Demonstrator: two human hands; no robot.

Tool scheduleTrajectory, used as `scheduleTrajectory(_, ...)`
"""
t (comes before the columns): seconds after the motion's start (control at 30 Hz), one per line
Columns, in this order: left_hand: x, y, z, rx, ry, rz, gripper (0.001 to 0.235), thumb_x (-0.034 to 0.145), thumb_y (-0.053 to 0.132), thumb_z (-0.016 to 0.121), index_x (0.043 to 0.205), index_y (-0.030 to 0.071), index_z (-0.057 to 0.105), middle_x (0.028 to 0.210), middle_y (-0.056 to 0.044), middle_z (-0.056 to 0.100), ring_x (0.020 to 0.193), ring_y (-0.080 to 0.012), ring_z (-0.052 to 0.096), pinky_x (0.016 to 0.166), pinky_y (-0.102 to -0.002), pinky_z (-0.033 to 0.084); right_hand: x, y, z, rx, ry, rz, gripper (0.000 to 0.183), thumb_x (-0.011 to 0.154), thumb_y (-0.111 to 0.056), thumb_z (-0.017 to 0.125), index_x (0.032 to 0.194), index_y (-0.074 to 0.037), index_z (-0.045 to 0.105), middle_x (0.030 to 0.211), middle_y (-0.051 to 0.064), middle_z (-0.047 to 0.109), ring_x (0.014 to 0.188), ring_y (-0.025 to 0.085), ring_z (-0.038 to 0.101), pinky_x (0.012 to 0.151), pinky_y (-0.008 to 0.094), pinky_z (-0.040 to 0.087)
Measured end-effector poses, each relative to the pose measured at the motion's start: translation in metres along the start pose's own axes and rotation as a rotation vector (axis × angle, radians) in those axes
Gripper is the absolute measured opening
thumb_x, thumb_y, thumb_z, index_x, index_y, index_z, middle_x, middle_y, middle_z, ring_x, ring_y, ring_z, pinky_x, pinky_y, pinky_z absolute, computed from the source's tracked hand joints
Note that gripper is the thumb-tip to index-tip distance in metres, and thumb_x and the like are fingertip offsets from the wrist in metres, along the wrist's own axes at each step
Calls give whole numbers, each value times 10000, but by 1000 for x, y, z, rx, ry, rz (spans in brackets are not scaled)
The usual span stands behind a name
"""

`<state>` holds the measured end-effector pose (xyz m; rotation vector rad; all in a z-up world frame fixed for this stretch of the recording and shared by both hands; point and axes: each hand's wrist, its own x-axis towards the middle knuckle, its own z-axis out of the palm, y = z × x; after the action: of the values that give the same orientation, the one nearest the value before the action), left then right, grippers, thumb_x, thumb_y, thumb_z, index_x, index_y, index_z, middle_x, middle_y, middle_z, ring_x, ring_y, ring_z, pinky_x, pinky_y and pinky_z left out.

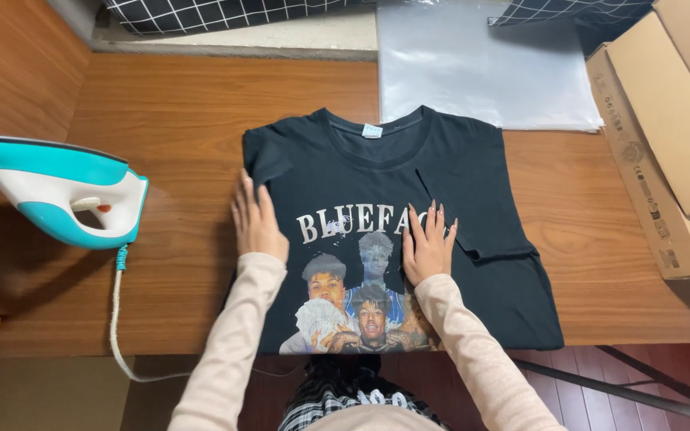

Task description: The person removes a folded black t-shirt from a clear plastic bag on a wooden table, unfolds it, and smooths it out. They then pick up a hanger and hang the t-shirt on a clothing rack with other garments.

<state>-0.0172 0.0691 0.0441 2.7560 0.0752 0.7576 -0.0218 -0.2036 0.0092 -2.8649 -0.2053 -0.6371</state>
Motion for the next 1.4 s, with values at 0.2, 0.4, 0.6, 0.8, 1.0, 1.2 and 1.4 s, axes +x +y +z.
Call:
scheduleTrajectory(0.2,-5,-104,-56,92,-134,-145,710,713,-103,519,1357,-71,220,1400,-285,165,1267,-440,231,1006,-506,293,1,-3,-6,5,-36,-2,385,922,-303,392,1288,-193,439,1346,169,371,1283,298,288,1045,549,141)
scheduleTrajectory(0.4,7,-117,-50,84,-164,-108,565,816,62,498,1349,-3,323,1432,-216,176,1307,-372,196,1023,-498,252,3,-4,-5,-8,-81,34,397,930,-327,374,1309,-217,413,1375,147,343,1296,279,270,1049,530,136)
scheduleTrajectory(0.6,38,-93,17,-161,-421,-49,520,914,302,363,1398,172,225,1467,-73,144,1347,-258,109,1077,-475,125,5,-7,-8,-12,-136,85,400,934,-349,345,1317,-248,399,1398,114,324,1313,246,247,1066,506,106)
scheduleTrajectory(0.8,48,-91,50,143,-495,46,514,939,506,137,1395,279,204,1476,45,134,1368,-136,31,1105,-436,-72,8,-9,-9,-6,-80,61,402,911,-329,384,1299,-233,426,1404,132,307,1314,265,237,1070,506,123)
scheduleTrajectory(1.0,54,-94,32,222,-417,1,465,950,470,152,1388,333,223,1489,58,122,1377,-149,26,1090,-484,-97,-4,12,13,-17,25,75,427,893,-308,453,1259,-90,477,1369,227,329,1296,339,261,1062,506,161)
scheduleTrajectory(1.2,56,-99,27,205,-420,-118,478,929,475,164,1394,365,166,1500,42,61,1380,-200,-31,1063,-553,-107,-19,17,5,-89,20,102,433,910,-289,424,1280,-66,453,1358,272,321,1303,389,224,1044,584,103)
scheduleTrajectory(1.4,55,-97,30,249,-426,-255,512,895,545,152,1387,406,127,1499,32,5,1362,-279,-103,1016,-635,-103,-9,34,9,-188,-89,184,454,921,-375,373,1252,-78,467,1427,227,255,1361,346,129,1049,612,29)
